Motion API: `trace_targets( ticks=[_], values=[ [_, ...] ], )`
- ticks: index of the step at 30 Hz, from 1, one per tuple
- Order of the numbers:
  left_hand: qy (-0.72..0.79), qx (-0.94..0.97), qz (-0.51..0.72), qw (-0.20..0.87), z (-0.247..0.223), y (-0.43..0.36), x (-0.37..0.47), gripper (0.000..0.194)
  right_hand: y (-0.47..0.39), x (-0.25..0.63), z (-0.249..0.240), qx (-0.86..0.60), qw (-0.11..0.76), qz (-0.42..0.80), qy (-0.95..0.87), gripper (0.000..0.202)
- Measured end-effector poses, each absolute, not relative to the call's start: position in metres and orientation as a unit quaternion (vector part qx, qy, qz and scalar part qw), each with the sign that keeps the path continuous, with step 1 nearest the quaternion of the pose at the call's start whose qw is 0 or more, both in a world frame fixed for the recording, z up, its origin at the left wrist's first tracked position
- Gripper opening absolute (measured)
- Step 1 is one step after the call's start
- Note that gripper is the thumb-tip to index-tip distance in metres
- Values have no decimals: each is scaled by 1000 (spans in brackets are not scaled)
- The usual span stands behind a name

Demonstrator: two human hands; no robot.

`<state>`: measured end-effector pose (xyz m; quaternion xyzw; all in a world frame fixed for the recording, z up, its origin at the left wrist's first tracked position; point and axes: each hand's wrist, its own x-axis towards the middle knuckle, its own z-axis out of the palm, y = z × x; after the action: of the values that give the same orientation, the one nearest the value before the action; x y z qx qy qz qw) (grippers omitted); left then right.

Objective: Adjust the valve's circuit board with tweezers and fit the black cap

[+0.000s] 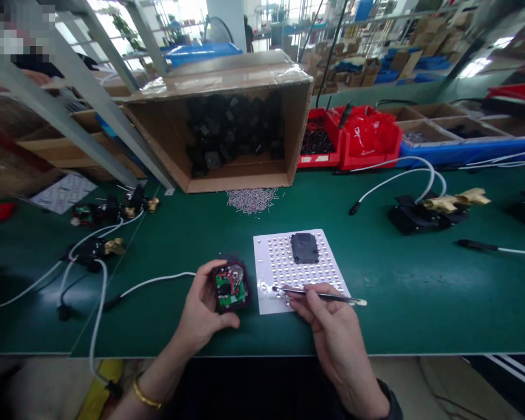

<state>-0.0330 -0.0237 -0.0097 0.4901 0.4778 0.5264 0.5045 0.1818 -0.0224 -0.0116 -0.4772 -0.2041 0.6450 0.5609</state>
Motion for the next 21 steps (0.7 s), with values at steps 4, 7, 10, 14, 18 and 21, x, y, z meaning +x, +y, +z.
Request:
trace_targets(
  ticks=[4, 7, 10, 14, 18, 21],
  values=[
    [505, 489, 520, 485, -23, -22, -22, 85, -8, 159, 6, -406, 524, 719, -210, 18],
    [521, 505, 503, 470, -29, -24, -19, 85, -4, 143, 13, -404, 509, 722, -239, 20],
    [520, 506, 503, 469, -30, -25, -21, 85, -4, 136, 14, -419, 512, 702, -262, 22],
    [523, 507, 503, 465, -29, -25, -23, 84, -5, 134, 13, -439, 513, 687, -267, 26],
    [520, 503, 507, 469, -29, -25, -23, 83, -6, 132, 13, -453, 511, 676, -276, 26],
    [519, 499, 507, 473, -30, -25, -22, 83, -6, 131, 12, -459, 515, 666, -284, 26]
  ],
)
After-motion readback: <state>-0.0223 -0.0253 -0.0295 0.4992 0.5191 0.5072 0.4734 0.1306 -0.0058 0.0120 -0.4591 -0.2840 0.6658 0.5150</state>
